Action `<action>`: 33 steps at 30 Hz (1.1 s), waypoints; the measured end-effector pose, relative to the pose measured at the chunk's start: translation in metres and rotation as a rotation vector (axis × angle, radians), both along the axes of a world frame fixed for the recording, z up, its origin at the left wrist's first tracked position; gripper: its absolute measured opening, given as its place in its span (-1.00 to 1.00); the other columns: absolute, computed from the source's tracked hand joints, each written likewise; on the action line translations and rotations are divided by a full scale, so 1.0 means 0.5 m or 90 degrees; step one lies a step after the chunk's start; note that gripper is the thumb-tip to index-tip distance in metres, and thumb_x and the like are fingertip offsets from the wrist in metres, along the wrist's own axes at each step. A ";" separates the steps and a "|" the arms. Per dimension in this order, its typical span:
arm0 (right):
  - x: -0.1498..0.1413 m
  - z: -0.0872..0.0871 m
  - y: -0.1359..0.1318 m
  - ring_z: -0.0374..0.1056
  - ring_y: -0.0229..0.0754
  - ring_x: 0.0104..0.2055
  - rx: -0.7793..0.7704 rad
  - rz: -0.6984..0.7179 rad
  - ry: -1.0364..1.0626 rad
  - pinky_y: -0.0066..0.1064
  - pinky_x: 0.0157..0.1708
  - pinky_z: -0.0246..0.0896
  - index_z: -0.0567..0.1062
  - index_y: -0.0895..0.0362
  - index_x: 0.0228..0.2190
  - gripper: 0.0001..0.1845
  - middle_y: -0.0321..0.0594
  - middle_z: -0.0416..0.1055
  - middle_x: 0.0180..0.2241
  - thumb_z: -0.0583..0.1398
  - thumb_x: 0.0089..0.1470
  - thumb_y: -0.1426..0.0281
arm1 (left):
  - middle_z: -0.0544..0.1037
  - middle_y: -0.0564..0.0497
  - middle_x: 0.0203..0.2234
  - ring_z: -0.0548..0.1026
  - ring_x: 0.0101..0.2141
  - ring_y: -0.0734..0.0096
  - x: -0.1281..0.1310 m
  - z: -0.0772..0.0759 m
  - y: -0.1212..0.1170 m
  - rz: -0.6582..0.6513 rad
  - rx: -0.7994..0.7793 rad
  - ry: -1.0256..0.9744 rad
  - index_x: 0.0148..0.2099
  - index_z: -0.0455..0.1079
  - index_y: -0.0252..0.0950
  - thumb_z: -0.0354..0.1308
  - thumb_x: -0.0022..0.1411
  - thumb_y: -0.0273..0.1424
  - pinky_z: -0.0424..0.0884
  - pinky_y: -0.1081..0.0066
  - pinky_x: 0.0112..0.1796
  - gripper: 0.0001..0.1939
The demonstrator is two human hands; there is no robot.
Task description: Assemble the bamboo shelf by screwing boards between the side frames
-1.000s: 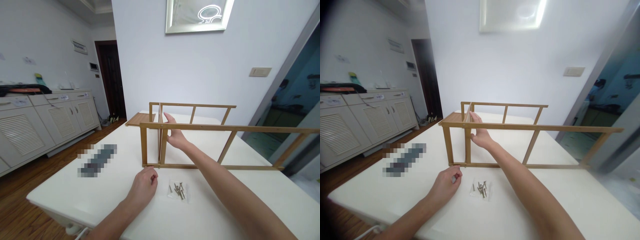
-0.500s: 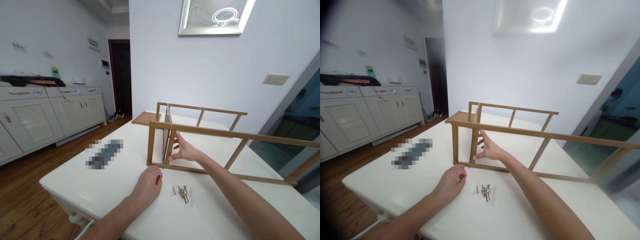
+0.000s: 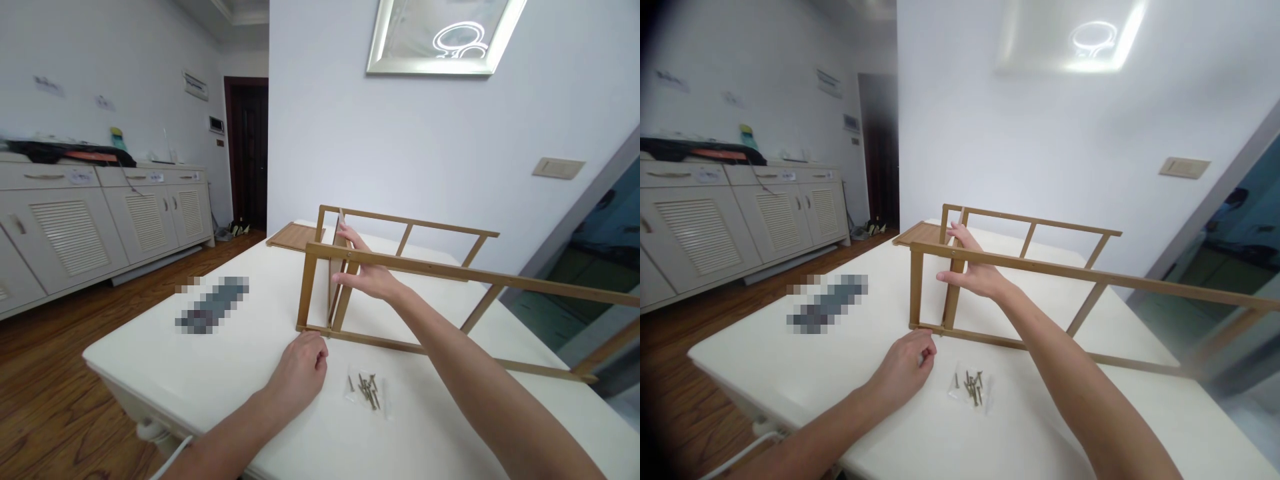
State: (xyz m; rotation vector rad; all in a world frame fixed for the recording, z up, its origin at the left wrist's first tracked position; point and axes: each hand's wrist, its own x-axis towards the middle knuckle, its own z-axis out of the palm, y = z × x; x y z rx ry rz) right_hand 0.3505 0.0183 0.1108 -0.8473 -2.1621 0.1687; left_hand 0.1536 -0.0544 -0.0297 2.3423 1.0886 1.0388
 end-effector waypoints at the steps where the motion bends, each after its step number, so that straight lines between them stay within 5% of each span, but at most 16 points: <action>1: -0.002 0.000 0.001 -0.25 0.05 0.40 0.015 -0.002 0.003 0.07 0.32 -0.20 0.12 -0.12 0.22 -0.16 -0.16 -0.08 0.35 0.34 -0.01 0.10 | 0.54 -0.05 -0.43 0.53 -0.16 0.22 0.000 0.001 0.000 -0.001 -0.001 0.001 -0.45 0.36 -0.28 0.00 0.03 -0.72 0.46 0.31 -0.13 -0.75; 8: -0.011 0.000 -0.005 0.12 0.02 0.24 0.072 -0.013 0.026 -0.01 0.22 0.06 0.23 -0.06 0.12 -0.31 -0.14 0.22 0.14 0.34 0.00 0.14 | 0.56 -0.06 -0.40 0.52 -0.11 0.20 -0.002 -0.003 0.001 -0.006 0.004 0.009 -0.45 0.35 -0.27 0.00 0.04 -0.71 0.45 0.29 -0.09 -0.75; 22: -0.046 -0.041 0.018 0.11 0.01 0.26 0.174 -0.021 0.219 0.03 0.27 -0.03 0.34 -0.03 -0.04 -0.60 -0.18 0.35 0.03 0.26 0.08 0.25 | 0.58 0.01 -0.43 0.51 -0.02 0.22 -0.002 -0.004 -0.002 0.013 -0.012 0.047 -0.41 0.36 -0.25 0.00 0.11 -0.67 0.39 0.26 0.00 -0.77; 33: -0.060 -0.041 0.018 0.28 -0.08 0.09 0.201 -0.005 0.277 -0.10 0.20 0.09 0.36 0.03 -0.16 -0.74 -0.18 0.38 -0.09 0.22 0.06 0.35 | 0.54 0.10 -0.48 0.49 -0.38 0.38 -0.009 0.030 -0.014 0.096 -0.101 0.054 -0.40 0.33 -0.22 0.05 0.13 -0.51 0.35 0.40 -0.27 -0.89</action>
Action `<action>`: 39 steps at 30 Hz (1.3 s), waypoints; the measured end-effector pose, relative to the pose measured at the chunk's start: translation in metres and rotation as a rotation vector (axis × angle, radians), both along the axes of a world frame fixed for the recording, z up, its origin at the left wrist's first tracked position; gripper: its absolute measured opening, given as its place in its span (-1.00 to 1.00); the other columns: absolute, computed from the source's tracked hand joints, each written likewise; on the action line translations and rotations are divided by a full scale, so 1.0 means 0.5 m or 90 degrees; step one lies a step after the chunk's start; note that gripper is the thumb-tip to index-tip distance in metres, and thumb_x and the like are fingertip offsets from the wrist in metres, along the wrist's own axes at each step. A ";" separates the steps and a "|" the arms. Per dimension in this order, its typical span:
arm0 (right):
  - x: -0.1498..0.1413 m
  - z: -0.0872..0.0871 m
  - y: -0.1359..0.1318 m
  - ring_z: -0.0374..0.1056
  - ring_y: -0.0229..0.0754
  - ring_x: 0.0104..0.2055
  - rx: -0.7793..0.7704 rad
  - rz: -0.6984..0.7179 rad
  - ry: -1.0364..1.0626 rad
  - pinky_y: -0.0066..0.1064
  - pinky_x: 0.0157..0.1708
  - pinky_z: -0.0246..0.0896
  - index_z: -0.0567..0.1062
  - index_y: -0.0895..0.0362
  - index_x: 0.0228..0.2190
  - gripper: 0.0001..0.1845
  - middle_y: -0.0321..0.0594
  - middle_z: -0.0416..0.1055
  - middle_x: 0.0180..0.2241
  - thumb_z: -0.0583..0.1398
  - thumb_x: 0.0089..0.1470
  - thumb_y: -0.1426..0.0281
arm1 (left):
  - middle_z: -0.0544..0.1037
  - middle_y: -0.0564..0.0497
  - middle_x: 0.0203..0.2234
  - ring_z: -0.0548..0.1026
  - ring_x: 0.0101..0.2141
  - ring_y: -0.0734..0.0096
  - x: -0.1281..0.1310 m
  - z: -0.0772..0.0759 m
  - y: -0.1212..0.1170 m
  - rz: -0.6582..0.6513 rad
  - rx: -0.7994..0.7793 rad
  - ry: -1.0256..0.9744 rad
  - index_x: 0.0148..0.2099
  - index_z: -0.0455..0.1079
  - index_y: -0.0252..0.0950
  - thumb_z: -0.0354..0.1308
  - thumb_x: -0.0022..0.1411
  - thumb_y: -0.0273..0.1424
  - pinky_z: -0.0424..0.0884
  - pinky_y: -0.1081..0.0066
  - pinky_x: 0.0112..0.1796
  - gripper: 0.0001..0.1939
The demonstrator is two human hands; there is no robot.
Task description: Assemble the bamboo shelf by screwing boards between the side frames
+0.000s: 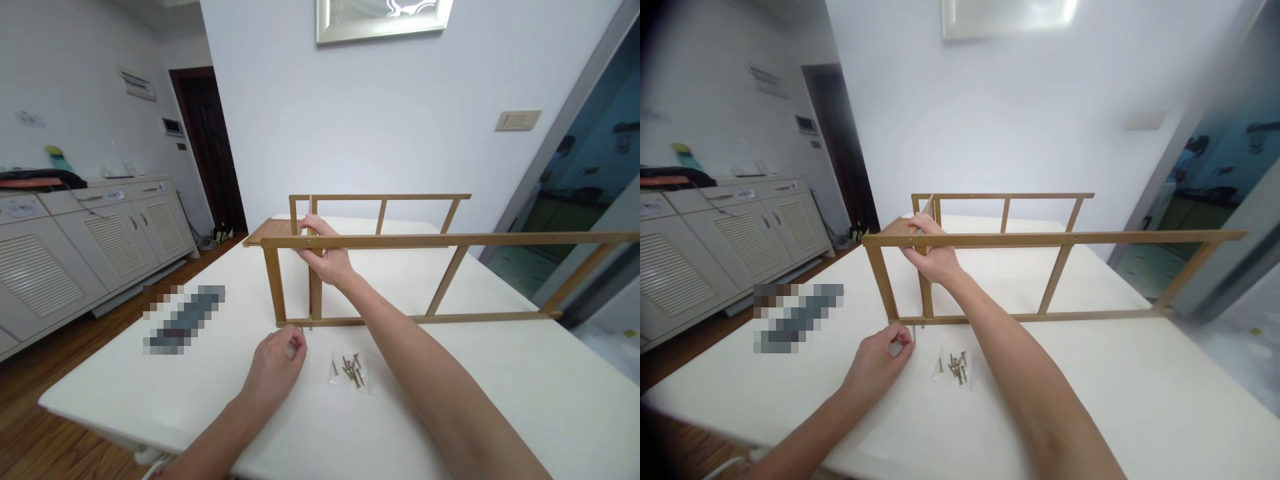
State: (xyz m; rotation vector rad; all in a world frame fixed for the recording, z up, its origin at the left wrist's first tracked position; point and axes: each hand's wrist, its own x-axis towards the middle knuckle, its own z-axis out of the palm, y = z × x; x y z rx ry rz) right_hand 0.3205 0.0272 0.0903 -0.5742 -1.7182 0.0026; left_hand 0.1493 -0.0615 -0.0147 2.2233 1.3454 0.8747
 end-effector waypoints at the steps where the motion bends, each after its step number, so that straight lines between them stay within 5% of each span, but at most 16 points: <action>1: -0.001 0.000 0.000 0.28 -0.08 0.08 0.000 0.004 0.003 -0.10 0.20 0.10 0.36 0.03 -0.16 -0.74 -0.18 0.38 -0.09 0.21 0.06 0.36 | 0.53 0.11 -0.49 0.48 -0.39 0.39 -0.002 0.003 0.000 0.004 -0.011 -0.013 -0.41 0.32 -0.21 0.05 0.12 -0.49 0.34 0.43 -0.29 -0.91; 11: -0.006 -0.004 0.004 0.27 -0.05 0.07 -0.033 -0.010 0.025 -0.11 0.18 0.09 0.34 0.02 -0.20 -0.75 -0.20 0.37 -0.09 0.17 0.03 0.34 | 0.52 0.11 -0.50 0.48 -0.38 0.38 -0.003 0.005 0.003 -0.022 -0.095 -0.022 -0.44 0.27 -0.22 0.06 0.07 -0.46 0.32 0.44 -0.31 -0.94; 24: -0.004 -0.003 0.003 0.22 -0.02 0.18 -0.051 0.017 0.071 -0.07 0.26 -0.02 0.42 0.02 -0.17 -0.71 -0.17 0.39 -0.02 0.24 0.00 0.35 | 0.47 0.08 -0.50 0.46 -0.39 0.38 -0.002 -0.006 0.001 -0.089 0.018 -0.047 -0.44 0.22 -0.22 -0.01 0.08 -0.54 0.31 0.42 -0.29 -0.88; 39: -0.010 0.004 -0.013 0.24 -0.01 0.16 -0.091 0.006 0.097 -0.08 0.17 0.11 0.44 0.02 -0.21 -0.74 -0.17 0.42 -0.05 0.22 -0.03 0.36 | 0.41 0.12 -0.57 0.40 -0.45 0.41 0.004 -0.021 0.020 -0.063 -0.024 -0.073 -0.48 0.22 -0.23 0.01 -0.02 -0.58 0.27 0.46 -0.34 -0.86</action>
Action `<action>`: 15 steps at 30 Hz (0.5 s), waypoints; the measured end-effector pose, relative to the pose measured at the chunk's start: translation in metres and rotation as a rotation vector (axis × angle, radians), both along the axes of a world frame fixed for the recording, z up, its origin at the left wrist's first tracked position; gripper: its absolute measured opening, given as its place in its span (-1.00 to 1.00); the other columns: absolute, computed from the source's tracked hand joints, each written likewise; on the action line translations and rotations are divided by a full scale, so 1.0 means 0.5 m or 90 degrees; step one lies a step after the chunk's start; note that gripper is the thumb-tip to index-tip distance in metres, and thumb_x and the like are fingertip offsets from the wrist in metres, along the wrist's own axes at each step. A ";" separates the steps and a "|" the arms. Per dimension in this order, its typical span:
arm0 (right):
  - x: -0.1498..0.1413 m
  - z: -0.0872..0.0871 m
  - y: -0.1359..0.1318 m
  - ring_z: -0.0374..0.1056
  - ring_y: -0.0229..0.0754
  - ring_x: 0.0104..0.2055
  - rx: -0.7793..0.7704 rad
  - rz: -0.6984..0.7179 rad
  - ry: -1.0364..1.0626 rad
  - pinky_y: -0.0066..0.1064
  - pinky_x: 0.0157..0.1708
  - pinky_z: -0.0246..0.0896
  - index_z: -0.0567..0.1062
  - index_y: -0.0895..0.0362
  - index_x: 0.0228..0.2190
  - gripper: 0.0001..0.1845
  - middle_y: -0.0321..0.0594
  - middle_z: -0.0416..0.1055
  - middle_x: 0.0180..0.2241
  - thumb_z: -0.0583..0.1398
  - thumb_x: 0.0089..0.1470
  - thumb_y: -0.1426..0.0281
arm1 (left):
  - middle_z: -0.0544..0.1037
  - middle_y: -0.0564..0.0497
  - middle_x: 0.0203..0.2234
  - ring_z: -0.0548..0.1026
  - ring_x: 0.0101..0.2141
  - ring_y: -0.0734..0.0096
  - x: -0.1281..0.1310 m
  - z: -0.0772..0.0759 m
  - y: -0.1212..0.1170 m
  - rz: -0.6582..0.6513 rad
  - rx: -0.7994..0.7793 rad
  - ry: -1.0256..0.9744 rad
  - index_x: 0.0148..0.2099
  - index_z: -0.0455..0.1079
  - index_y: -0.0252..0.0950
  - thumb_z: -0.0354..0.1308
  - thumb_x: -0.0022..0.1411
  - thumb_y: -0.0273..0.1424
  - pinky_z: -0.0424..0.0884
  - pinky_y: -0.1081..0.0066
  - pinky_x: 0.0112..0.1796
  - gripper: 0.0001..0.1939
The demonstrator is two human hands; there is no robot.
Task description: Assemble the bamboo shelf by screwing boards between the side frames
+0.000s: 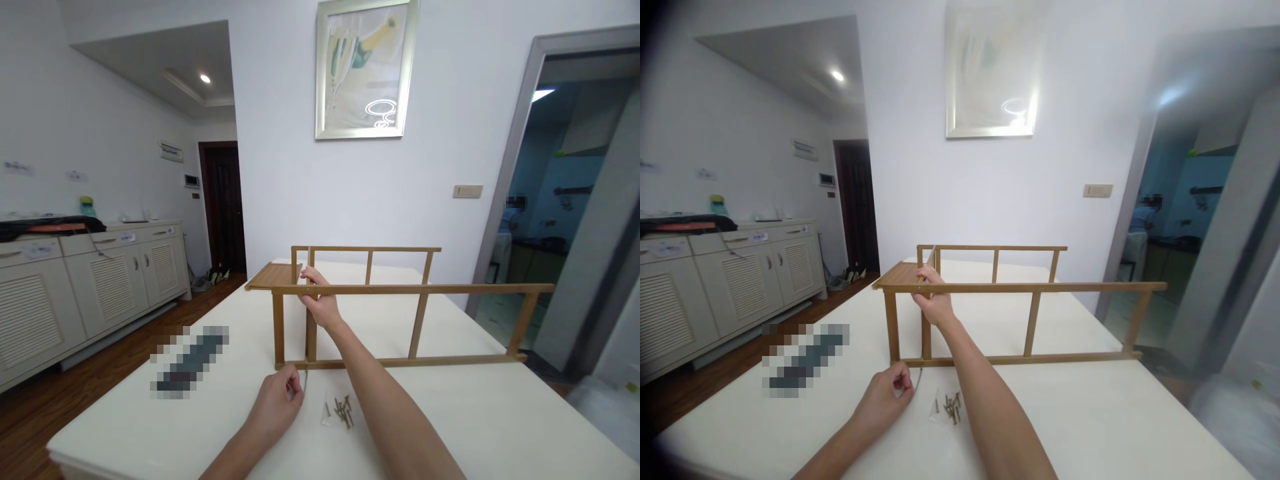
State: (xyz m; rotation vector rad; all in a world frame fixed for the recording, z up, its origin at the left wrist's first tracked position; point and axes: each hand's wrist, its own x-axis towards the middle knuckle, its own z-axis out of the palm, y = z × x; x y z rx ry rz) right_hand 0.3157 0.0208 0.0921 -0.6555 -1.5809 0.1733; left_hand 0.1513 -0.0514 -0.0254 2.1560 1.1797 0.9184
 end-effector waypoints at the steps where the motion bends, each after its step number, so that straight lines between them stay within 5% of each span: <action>1: 0.000 0.000 0.000 0.24 -0.01 0.17 -0.001 0.001 0.000 -0.09 0.17 0.11 0.44 0.02 -0.21 -0.74 -0.18 0.42 -0.04 0.23 -0.03 0.36 | 0.41 0.13 -0.57 0.40 -0.45 0.41 0.000 -0.001 0.001 0.003 0.000 0.000 -0.48 0.22 -0.23 0.01 -0.02 -0.58 0.27 0.47 -0.34 -0.86; 15: -0.001 -0.003 0.005 0.23 -0.01 0.17 -0.006 -0.007 0.010 -0.07 0.20 0.07 0.44 0.02 -0.22 -0.73 -0.18 0.41 -0.03 0.22 -0.06 0.37 | 0.39 0.13 -0.58 0.40 -0.47 0.42 0.000 0.002 -0.004 -0.005 0.005 0.003 -0.48 0.20 -0.22 0.00 -0.01 -0.58 0.25 0.47 -0.36 -0.86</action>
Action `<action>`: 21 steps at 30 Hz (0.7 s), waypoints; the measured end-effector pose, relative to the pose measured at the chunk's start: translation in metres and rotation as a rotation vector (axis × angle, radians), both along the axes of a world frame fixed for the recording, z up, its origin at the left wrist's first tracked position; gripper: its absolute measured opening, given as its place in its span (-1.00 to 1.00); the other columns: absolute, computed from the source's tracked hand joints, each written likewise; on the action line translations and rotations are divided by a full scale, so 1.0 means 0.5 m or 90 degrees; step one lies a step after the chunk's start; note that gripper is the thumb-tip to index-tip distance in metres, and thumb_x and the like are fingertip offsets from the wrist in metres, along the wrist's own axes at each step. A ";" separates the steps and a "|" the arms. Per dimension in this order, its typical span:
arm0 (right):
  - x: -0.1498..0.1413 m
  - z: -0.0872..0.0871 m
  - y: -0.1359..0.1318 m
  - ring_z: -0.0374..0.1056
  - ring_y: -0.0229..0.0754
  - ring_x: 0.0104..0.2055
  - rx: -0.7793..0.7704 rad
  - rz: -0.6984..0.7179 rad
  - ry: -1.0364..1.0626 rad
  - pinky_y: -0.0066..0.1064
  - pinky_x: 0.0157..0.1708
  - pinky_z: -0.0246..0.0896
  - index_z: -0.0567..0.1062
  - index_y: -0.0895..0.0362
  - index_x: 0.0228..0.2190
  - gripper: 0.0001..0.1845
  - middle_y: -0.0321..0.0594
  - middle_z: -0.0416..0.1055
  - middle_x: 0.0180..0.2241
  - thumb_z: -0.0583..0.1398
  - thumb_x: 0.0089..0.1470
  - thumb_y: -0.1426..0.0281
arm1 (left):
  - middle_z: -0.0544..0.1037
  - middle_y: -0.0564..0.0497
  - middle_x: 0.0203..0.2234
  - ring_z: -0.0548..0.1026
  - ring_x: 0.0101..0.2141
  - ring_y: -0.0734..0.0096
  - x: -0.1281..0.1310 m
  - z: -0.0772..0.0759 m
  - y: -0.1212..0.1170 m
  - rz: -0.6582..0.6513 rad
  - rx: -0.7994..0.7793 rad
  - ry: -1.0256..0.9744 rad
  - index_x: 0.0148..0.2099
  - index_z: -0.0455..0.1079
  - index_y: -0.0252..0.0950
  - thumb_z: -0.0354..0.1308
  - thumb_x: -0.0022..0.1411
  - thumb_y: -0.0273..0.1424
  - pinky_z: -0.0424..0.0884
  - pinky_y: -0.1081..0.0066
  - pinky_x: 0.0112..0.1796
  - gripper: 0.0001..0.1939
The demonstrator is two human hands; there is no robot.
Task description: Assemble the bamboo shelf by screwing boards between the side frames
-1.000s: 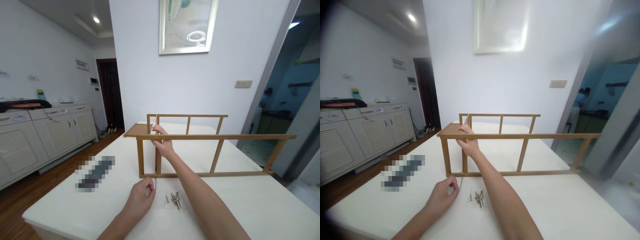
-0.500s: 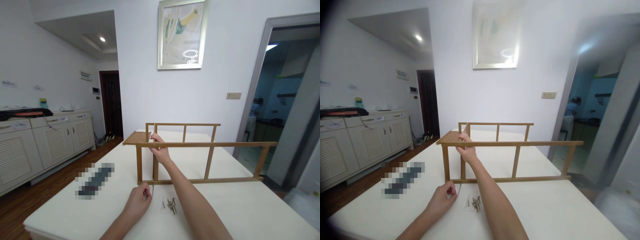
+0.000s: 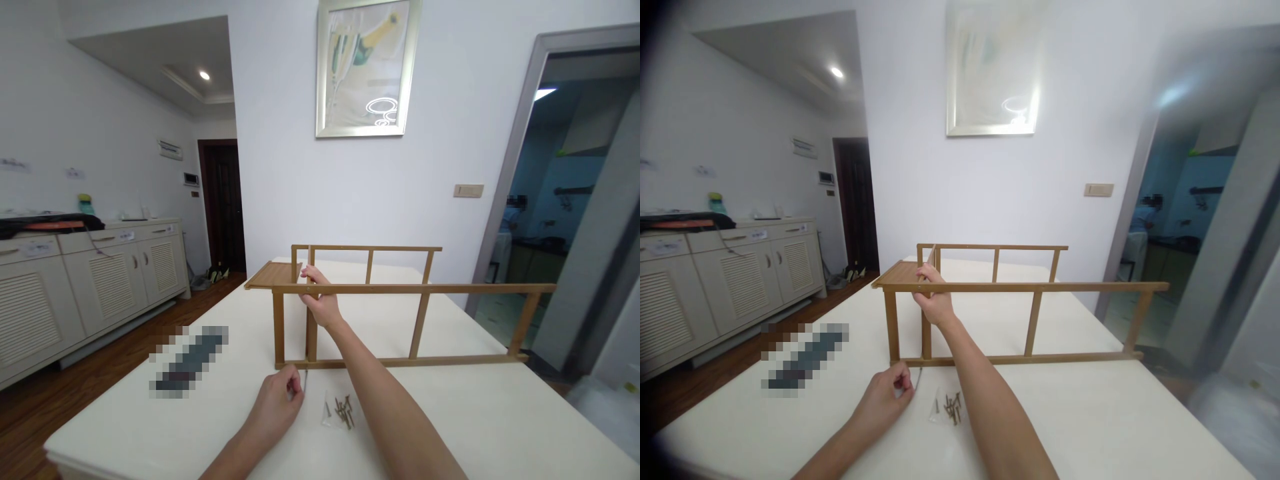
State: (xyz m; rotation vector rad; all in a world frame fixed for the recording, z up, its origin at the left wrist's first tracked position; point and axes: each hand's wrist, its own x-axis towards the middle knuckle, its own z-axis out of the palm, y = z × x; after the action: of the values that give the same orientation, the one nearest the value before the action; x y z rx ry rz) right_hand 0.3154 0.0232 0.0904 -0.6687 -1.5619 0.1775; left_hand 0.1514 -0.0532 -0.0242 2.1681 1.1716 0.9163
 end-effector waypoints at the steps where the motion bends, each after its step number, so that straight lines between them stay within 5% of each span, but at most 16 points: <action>1: 0.000 0.000 0.000 0.23 -0.01 0.17 0.002 -0.001 0.001 -0.07 0.21 0.06 0.44 0.02 -0.22 -0.73 -0.18 0.41 -0.03 0.22 -0.06 0.37 | 0.39 0.13 -0.58 0.40 -0.47 0.42 0.000 0.000 0.001 -0.001 -0.003 0.000 -0.48 0.20 -0.22 0.00 -0.01 -0.58 0.25 0.47 -0.36 -0.86; 21: 0.001 -0.005 0.005 0.23 0.00 0.18 -0.002 -0.014 0.002 -0.09 0.16 0.14 0.45 0.02 -0.21 -0.72 -0.17 0.42 -0.02 0.22 -0.05 0.37 | 0.41 0.12 -0.58 0.41 -0.48 0.43 0.001 0.005 -0.004 -0.004 0.011 -0.007 -0.48 0.21 -0.23 0.00 -0.01 -0.61 0.22 0.50 -0.41 -0.83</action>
State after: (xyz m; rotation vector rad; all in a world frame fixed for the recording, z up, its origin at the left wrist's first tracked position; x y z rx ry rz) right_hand 0.3160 0.0256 0.0879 -0.6867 -1.5510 0.1641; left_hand 0.1518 -0.0552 -0.0219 2.1765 1.1560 0.9380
